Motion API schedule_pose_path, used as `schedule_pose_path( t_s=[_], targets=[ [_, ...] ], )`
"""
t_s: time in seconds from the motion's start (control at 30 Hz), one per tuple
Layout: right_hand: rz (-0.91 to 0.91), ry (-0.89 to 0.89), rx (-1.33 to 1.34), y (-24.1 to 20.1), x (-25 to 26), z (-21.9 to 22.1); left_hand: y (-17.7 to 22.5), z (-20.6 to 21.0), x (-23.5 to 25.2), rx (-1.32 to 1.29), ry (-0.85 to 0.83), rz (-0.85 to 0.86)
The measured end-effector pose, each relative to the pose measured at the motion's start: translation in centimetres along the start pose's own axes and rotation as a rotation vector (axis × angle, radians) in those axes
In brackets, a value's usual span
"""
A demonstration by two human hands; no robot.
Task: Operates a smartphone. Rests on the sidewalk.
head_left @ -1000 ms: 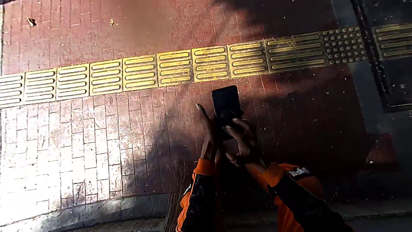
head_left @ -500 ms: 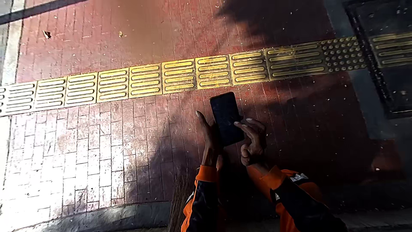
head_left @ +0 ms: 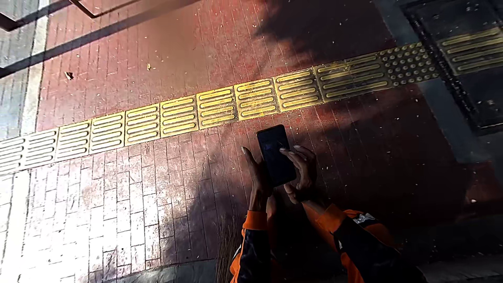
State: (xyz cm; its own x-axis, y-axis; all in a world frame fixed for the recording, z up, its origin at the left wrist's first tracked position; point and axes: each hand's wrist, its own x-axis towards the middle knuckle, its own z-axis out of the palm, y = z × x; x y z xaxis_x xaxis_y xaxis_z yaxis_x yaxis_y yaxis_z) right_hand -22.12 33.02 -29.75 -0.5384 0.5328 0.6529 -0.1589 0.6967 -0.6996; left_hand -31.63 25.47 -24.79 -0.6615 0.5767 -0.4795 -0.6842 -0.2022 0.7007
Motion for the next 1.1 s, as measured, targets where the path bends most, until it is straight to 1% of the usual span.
schedule_pose_path(
  t_s=[0.17,0.3,0.37,0.53,0.9,1.1],
  targets=[
    [-0.018,-0.073,-0.020,-0.3,0.5,0.0,-0.3,0.4,0.2,-0.001,-0.055,-0.001],
    [-0.021,-0.077,-0.050,-0.2,0.4,-0.2,-0.5,1.0,0.0,0.000,-0.086,-0.006],
    [-0.030,-0.072,-0.051,-0.1,0.5,-0.4,-0.5,1.4,-0.2,0.025,-0.076,-0.015],
    [-0.078,-0.042,-0.033,-0.3,1.0,-0.2,-0.2,0.8,-0.3,0.091,-0.059,-0.004],
    [-0.084,-0.036,-0.039,-0.6,0.7,-0.2,-0.1,1.0,-0.5,0.059,-0.041,-0.028],
    [-0.072,-0.060,-0.085,-0.6,0.7,0.0,-0.3,0.9,-0.5,0.040,-0.075,-0.010]
  ],
)
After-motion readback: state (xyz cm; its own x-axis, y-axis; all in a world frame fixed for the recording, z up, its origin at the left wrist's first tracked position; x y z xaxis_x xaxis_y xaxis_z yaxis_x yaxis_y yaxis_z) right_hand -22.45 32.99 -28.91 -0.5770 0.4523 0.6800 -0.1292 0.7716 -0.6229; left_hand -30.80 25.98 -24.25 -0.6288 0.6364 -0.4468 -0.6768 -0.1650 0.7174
